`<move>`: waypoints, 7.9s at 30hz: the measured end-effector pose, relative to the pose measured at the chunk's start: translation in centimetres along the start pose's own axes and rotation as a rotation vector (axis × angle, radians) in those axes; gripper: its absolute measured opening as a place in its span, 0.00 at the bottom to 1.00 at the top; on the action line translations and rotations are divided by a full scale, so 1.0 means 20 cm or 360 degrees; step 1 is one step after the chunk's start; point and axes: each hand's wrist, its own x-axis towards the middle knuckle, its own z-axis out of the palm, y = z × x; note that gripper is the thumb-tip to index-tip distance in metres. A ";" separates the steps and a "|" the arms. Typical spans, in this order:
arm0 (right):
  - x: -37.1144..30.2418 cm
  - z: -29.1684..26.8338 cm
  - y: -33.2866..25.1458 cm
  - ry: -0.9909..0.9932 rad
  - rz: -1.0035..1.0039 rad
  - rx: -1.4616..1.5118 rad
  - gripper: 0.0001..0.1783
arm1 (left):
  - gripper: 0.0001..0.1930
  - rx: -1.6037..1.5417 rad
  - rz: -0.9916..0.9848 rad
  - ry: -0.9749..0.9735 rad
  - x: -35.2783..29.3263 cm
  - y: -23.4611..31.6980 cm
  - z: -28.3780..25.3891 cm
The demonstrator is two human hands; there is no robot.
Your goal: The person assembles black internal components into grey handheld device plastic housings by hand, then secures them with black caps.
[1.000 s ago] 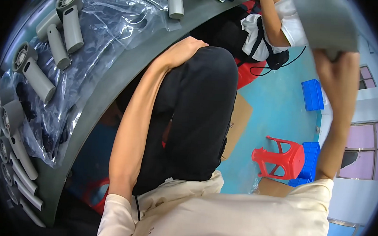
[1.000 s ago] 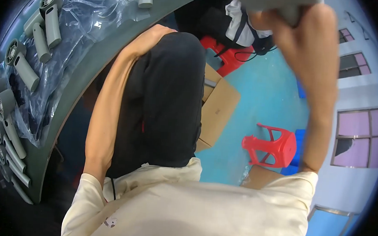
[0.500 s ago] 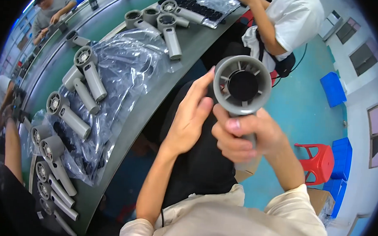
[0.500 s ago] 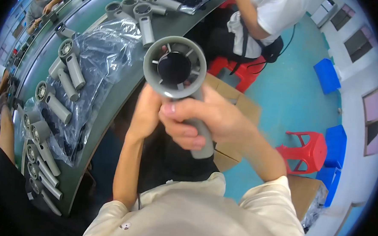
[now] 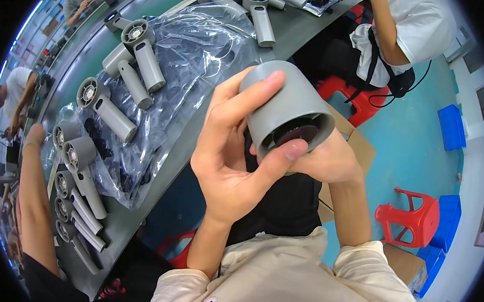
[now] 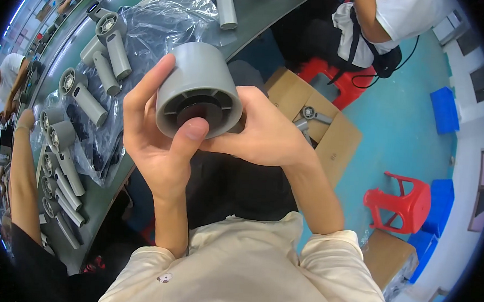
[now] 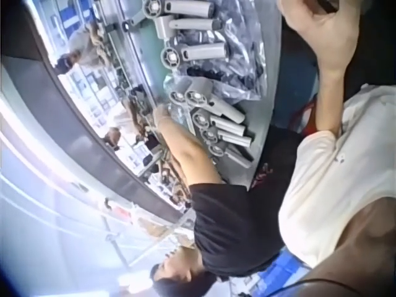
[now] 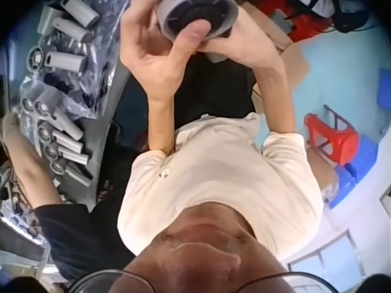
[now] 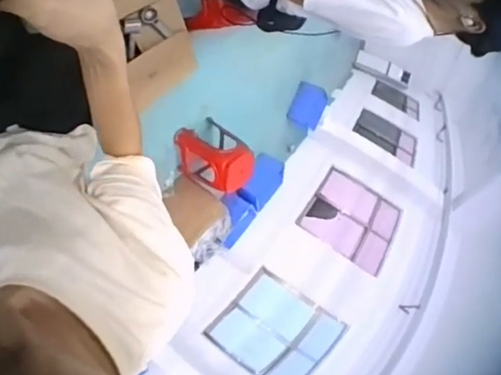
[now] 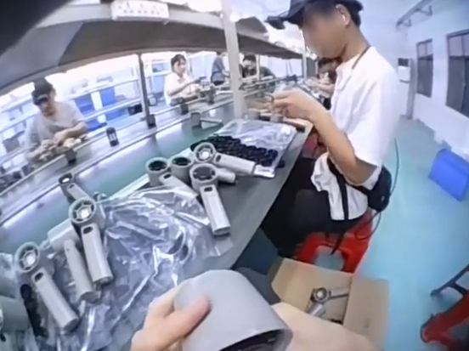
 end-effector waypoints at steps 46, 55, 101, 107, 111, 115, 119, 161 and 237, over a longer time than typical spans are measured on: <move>0.04 0.10 -0.01 0.0622 -0.0013 0.0376 0.24 | 0.24 0.0346 -0.0447 0.0140 0.03 0.08 -0.06; 0.06 0.26 -0.07 0.0518 -0.0437 -0.0218 0.27 | 0.27 -0.0537 -0.0588 0.0372 0.03 0.12 -0.17; 2.42 0.32 -0.03 -0.0480 -0.0062 -0.2269 0.37 | 0.08 0.0962 -0.0734 0.0664 -0.03 0.38 -0.56; 1.76 0.19 -0.26 -0.0951 -0.0482 -0.2024 0.37 | 0.17 0.0706 -0.0725 0.0673 0.02 0.37 -0.58; 1.57 0.13 -0.11 -0.0804 -0.0730 -0.1805 0.37 | 0.10 0.0654 -0.0757 0.0712 0.15 0.33 -0.53; 1.60 0.07 -0.13 -0.0726 -0.0774 -0.1693 0.32 | 0.12 0.0789 -0.0634 0.0756 0.29 0.26 -0.49; 1.55 -0.04 -0.24 -0.0565 -0.1019 -0.1933 0.30 | 0.17 0.0851 -0.0526 0.0820 0.39 0.21 -0.51; 1.42 1.04 0.10 -0.1147 -0.1238 -0.2108 0.11 | 0.35 -0.0229 -0.1003 0.1069 -0.41 0.64 -0.41; 0.37 0.45 0.00 -0.0352 -0.0306 -0.0243 0.24 | 0.29 -0.0798 -0.0601 0.0911 -0.26 0.29 -0.52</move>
